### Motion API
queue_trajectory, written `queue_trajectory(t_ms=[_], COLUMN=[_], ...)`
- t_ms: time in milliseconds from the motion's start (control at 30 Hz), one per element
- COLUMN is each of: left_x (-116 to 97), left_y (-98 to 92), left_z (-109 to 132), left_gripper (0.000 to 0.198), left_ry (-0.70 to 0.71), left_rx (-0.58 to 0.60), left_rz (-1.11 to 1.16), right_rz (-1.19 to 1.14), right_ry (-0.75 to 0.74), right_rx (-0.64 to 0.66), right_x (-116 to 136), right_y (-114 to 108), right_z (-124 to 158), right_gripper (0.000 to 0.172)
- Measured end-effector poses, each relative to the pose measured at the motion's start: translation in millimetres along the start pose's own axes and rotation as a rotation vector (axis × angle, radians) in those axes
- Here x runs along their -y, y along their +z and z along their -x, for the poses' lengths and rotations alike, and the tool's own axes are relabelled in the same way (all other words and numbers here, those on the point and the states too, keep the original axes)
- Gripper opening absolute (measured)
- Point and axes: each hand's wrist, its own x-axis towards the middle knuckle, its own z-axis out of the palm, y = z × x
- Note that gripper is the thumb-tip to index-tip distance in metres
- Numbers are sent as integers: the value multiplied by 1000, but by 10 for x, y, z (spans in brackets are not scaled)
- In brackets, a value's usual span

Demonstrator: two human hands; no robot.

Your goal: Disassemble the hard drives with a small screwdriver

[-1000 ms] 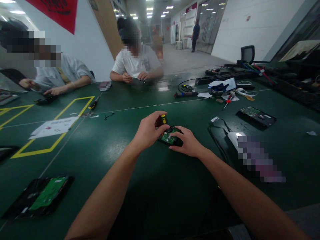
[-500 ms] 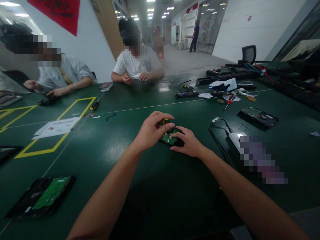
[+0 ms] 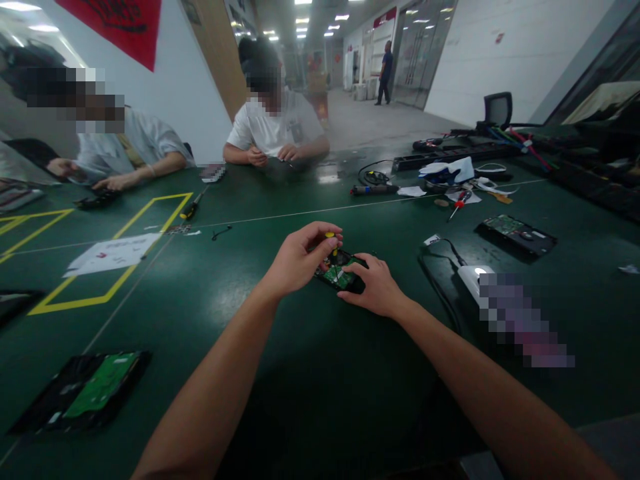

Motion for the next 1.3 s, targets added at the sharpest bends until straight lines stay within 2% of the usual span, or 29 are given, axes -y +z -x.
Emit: queue_trajectory(t_ms=[200, 267, 367, 467, 600, 800, 1033, 1300], left_x=[17, 23, 32, 35, 19, 29, 55, 32], left_y=[-55, -79, -107, -120, -112, -48, -16, -1], left_z=[-11, -10, -10, -12, -8, -13, -19, -12], left_gripper=[26, 25, 25, 27, 31, 35, 26, 26], left_ry=[60, 88, 101, 103, 95, 43, 78, 14], left_rx=[-59, -77, -82, -44, -6, -25, -161, -84], left_rz=[-135, -175, -181, -144, -121, -47, -155, -28], right_rz=[122, 148, 125, 79, 34, 41, -39, -40], right_ry=[179, 188, 129, 16, -57, -104, -153, -190], right_rx=[-78, -83, -50, 26, 47, 1, 24, 39], right_x=[198, 209, 126, -19, -141, -140, -124, -128], right_y=[94, 89, 22, -72, -128, -104, -150, -203], right_z=[11, 13, 22, 33, 24, -38, -86, -46], right_gripper=[60, 63, 60, 49, 35, 30, 21, 27])
